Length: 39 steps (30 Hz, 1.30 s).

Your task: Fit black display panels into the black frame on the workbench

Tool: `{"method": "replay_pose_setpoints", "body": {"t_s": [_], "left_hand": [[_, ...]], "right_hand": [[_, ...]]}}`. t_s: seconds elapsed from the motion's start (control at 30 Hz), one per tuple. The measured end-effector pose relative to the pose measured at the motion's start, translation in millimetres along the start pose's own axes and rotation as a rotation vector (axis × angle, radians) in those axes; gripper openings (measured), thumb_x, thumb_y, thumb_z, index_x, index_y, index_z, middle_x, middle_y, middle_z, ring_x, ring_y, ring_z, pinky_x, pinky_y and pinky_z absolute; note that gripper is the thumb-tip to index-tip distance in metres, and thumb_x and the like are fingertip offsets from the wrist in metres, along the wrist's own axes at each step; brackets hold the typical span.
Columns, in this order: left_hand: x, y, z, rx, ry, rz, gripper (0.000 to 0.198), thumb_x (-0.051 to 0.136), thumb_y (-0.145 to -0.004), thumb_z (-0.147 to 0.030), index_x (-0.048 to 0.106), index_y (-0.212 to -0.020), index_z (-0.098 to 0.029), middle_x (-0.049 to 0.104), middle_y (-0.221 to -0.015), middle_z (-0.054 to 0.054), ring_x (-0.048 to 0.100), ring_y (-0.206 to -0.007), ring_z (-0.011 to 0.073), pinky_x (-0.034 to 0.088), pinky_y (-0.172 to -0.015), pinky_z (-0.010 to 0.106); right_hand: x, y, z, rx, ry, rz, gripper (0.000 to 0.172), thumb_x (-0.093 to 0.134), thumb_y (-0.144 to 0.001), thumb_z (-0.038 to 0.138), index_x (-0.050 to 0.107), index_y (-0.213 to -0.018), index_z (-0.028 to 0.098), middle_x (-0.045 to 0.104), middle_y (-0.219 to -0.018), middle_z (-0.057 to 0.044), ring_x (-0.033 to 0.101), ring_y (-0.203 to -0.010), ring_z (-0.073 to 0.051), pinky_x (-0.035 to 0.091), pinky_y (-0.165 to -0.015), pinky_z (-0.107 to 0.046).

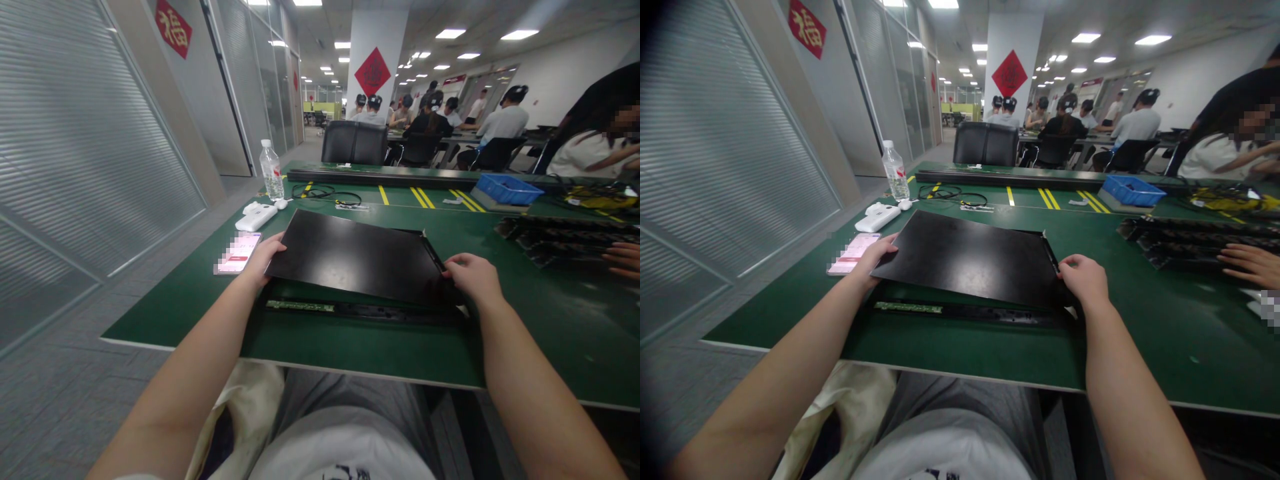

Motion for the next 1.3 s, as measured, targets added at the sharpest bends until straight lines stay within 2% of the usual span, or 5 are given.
{"method": "replay_pose_setpoints", "body": {"t_s": [0.23, 0.47, 0.8, 1.3], "left_hand": [[1.0, 0.1, 0.7, -0.004, 0.019, 0.011, 0.077, 0.068, -0.054, -0.022, 0.075, -0.13, -0.01, 0.08, -0.09, 0.007, 0.071, -0.08, 0.0274, 0.05, -0.062, 0.029], [5.7, 2.2, -0.4, -0.022, -0.016, 0.047, 0.085, 0.066, -0.055, -0.021, 0.07, -0.138, -0.009, 0.08, -0.095, 0.007, 0.071, -0.079, 0.0275, 0.049, -0.06, 0.028], [5.5, 3.4, -2.1, -0.017, -0.066, 0.04, 0.081, 0.065, -0.055, -0.023, 0.072, -0.135, -0.01, 0.078, -0.085, 0.004, 0.071, -0.076, 0.0268, 0.05, -0.06, 0.028], [10.0, 5.9, -4.7, -0.003, -0.087, 0.047, 0.078, 0.064, -0.054, -0.025, 0.074, -0.13, -0.012, 0.077, -0.086, 0.004, 0.07, -0.078, 0.0264, 0.047, -0.059, 0.027]], "right_hand": [[-0.4, -3.5, -1.7, -0.037, -0.017, -0.032, 0.019, 0.062, -0.073, 0.029, 0.075, -0.085, 0.023, 0.077, -0.073, -0.005, 0.067, -0.066, -0.024, 0.048, -0.065, -0.035], [-0.2, -1.3, -0.4, -0.007, 0.0, -0.021, 0.018, 0.061, -0.076, 0.028, 0.075, -0.087, 0.023, 0.077, -0.074, -0.004, 0.066, -0.064, -0.023, 0.049, -0.067, -0.035], [-0.3, -2.7, -1.7, -0.012, -0.004, -0.014, 0.017, 0.062, -0.076, 0.027, 0.076, -0.086, 0.023, 0.077, -0.074, -0.004, 0.067, -0.064, -0.023, 0.048, -0.066, -0.035], [-1.1, 2.6, 2.0, 0.013, 0.004, 0.01, 0.014, 0.062, -0.079, 0.025, 0.074, -0.086, 0.023, 0.077, -0.075, -0.003, 0.067, -0.063, -0.022, 0.049, -0.068, -0.035]]}}
Point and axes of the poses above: each hand's wrist, its own y-axis away from the middle knuckle, its own x-axis out of the palm, z = x × y, the point moved 10 cm from there along -y, towards the middle knuckle
